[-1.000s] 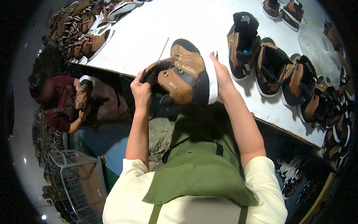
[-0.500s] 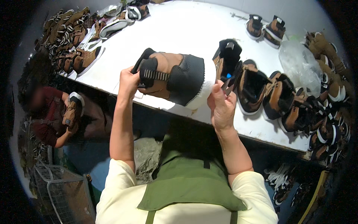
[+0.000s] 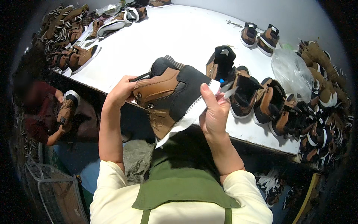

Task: The person assembles brown hiking boots by attaching white midsole pieces to the uppers. They use a small metal tool to tuck and secure the midsole edges, then inspect and adjust the fit. Finished boots are placed on the table alongside other units.

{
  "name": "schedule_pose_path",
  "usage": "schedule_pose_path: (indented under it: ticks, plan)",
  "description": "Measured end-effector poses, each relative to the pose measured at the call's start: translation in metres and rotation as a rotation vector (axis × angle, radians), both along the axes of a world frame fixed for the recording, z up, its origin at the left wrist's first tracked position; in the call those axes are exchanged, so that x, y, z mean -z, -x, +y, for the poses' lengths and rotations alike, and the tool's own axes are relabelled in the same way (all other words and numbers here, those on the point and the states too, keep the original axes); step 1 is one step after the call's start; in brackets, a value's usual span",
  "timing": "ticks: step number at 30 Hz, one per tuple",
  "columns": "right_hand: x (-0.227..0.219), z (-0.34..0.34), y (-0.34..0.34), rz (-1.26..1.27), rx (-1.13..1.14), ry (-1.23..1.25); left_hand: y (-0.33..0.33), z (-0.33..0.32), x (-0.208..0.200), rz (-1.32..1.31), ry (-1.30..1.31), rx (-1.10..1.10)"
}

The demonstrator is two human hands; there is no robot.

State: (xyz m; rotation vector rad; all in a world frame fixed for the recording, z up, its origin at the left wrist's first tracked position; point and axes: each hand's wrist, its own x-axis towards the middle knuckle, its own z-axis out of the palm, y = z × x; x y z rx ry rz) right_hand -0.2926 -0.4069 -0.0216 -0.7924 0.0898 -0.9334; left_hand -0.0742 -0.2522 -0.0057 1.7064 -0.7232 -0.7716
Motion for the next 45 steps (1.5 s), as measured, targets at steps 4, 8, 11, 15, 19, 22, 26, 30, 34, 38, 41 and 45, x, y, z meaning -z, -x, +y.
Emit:
schedule_pose_path:
  ticks: [4,8,11,15,19,22,26,30,34,38,41,45]
  plan:
    - [0.008,0.004,-0.003,0.082,-0.03,-0.069,0.002,0.001,0.019,0.108,-0.049,-0.01]
    - [0.023,0.003,-0.001,0.153,-0.045,-0.09,-0.001,0.008,0.028,0.1,-0.142,0.053]
    - [0.028,0.004,-0.001,0.175,-0.061,-0.107,0.002,0.009,0.034,0.065,-0.175,0.025]
    - [0.031,0.007,0.0,0.198,-0.044,-0.1,0.002,0.009,0.04,0.086,-0.212,0.064]
    - [0.036,0.005,-0.002,0.229,-0.037,-0.114,0.002,0.009,0.05,0.103,-0.231,0.066]
    - [0.035,0.009,-0.003,0.261,-0.028,-0.096,0.001,0.009,0.059,0.122,-0.219,0.051]
    - [0.05,0.01,0.003,0.312,-0.039,-0.043,-0.001,0.012,0.067,0.176,-0.203,0.073]
    - [0.043,0.039,0.002,0.36,0.023,0.015,-0.008,0.022,0.09,0.15,-0.241,0.13]
    - [0.056,0.049,0.003,0.386,-0.04,0.092,0.0,0.032,0.104,0.19,-0.21,0.069]
    - [0.062,0.058,0.006,0.452,-0.083,0.215,-0.005,0.043,0.125,0.25,-0.182,0.07]
    - [0.068,0.063,0.007,0.477,-0.105,0.266,-0.005,0.049,0.137,0.257,-0.198,0.064]
    - [0.072,0.068,0.006,0.523,-0.135,0.287,-0.006,0.059,0.145,0.298,-0.177,0.029]
